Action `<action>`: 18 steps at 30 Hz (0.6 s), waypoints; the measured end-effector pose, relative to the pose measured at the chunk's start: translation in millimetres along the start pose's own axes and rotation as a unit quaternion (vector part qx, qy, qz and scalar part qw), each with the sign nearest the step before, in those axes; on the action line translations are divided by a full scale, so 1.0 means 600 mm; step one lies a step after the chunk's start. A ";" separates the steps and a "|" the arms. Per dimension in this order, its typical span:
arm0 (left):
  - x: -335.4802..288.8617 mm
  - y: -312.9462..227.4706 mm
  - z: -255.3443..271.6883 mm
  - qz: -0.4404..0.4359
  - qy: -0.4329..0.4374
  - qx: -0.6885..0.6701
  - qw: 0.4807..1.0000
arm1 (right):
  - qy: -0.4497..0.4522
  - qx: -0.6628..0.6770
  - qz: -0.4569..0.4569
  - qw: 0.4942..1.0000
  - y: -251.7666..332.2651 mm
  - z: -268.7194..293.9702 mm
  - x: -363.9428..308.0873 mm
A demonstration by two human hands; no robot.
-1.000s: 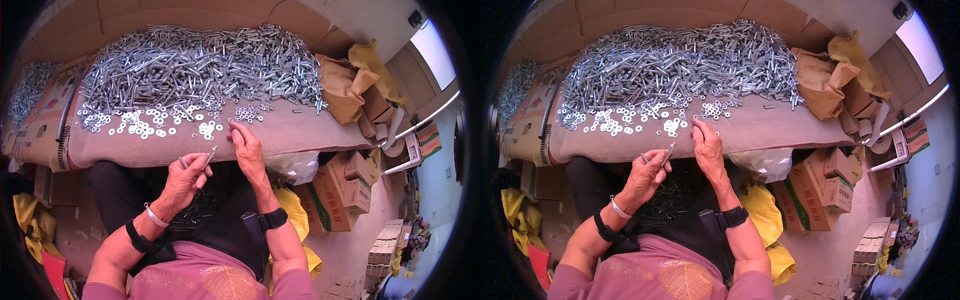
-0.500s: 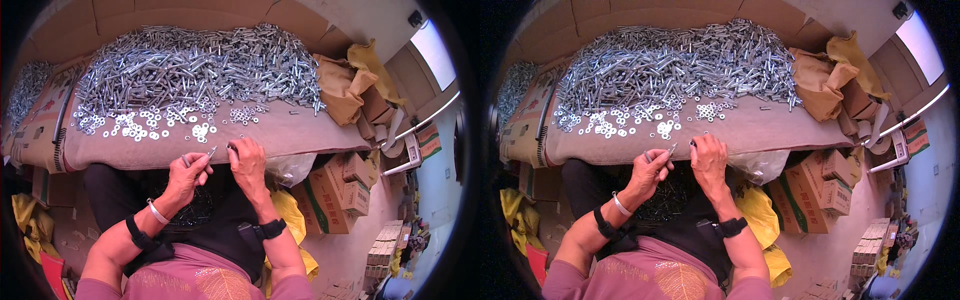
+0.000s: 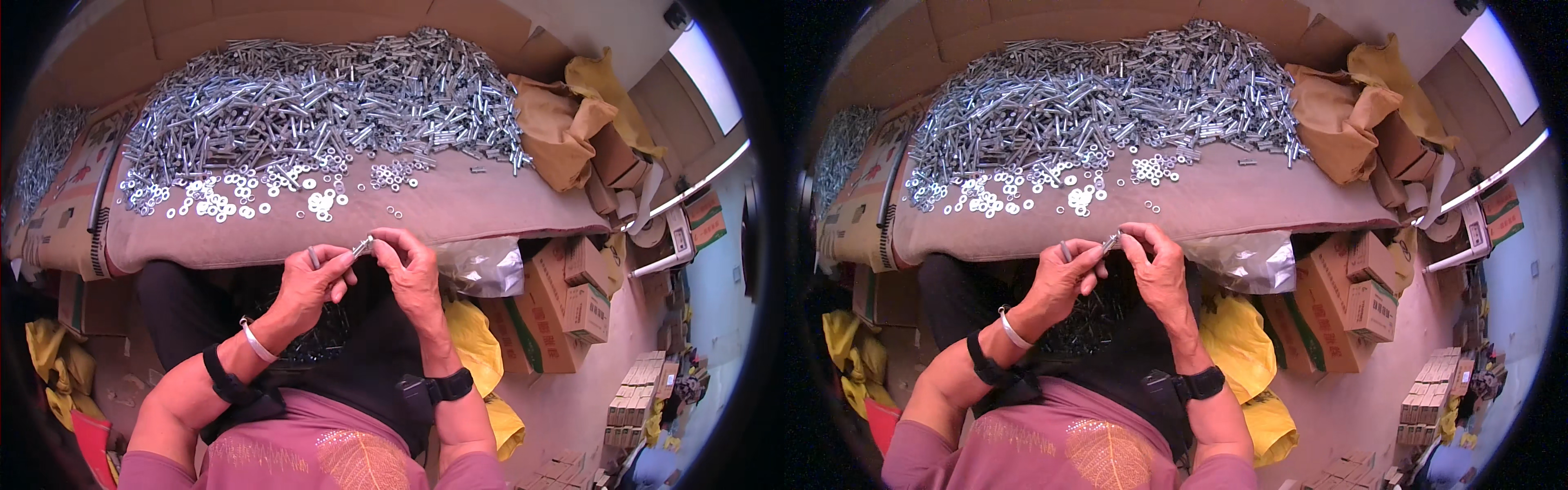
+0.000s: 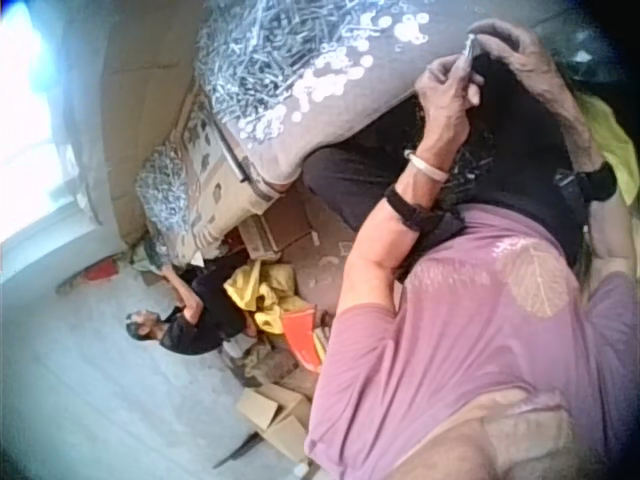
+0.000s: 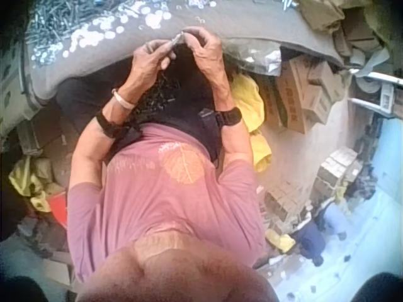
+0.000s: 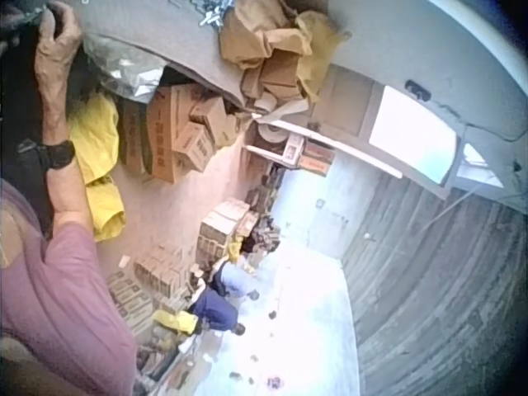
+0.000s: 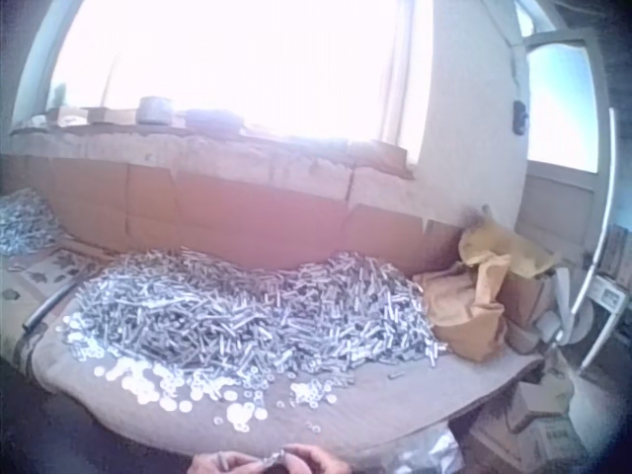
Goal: Assembling bolts by sliding washers onto them.
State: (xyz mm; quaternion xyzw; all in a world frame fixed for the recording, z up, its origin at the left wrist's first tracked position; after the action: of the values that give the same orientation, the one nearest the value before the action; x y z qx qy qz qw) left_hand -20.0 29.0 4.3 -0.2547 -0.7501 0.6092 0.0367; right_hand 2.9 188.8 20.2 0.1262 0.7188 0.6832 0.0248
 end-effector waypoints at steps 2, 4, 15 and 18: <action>-0.004 -0.003 0.002 0.014 0.026 -0.024 0.999 | 0.001 0.038 -0.019 0.999 0.001 0.003 -0.007; -0.006 -0.004 0.005 0.027 0.051 -0.048 0.997 | 0.011 0.045 -0.026 0.999 0.000 0.007 -0.011; -0.012 -0.002 0.008 0.002 0.034 0.069 0.997 | 0.019 0.038 -0.048 0.998 -0.012 0.010 -0.021; -0.020 -0.008 0.001 -0.068 -0.014 0.174 0.982 | -0.013 -0.019 -0.041 0.999 -0.013 0.004 -0.020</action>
State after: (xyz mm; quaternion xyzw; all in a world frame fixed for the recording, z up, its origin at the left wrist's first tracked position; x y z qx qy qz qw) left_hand -11.7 22.8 11.5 -0.1846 -0.6490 0.7296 0.1114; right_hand 13.9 188.1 10.5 0.1049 0.7101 0.6933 0.0645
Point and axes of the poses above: each hand's wrist, its own x-axis towards the middle knuckle, its own z-axis out of the back of the hand, y = z × x, the point moved 1 cm from there along x, towards the middle knuckle, and after that the axes turned 14 degrees about x, right-handed, at the moved point
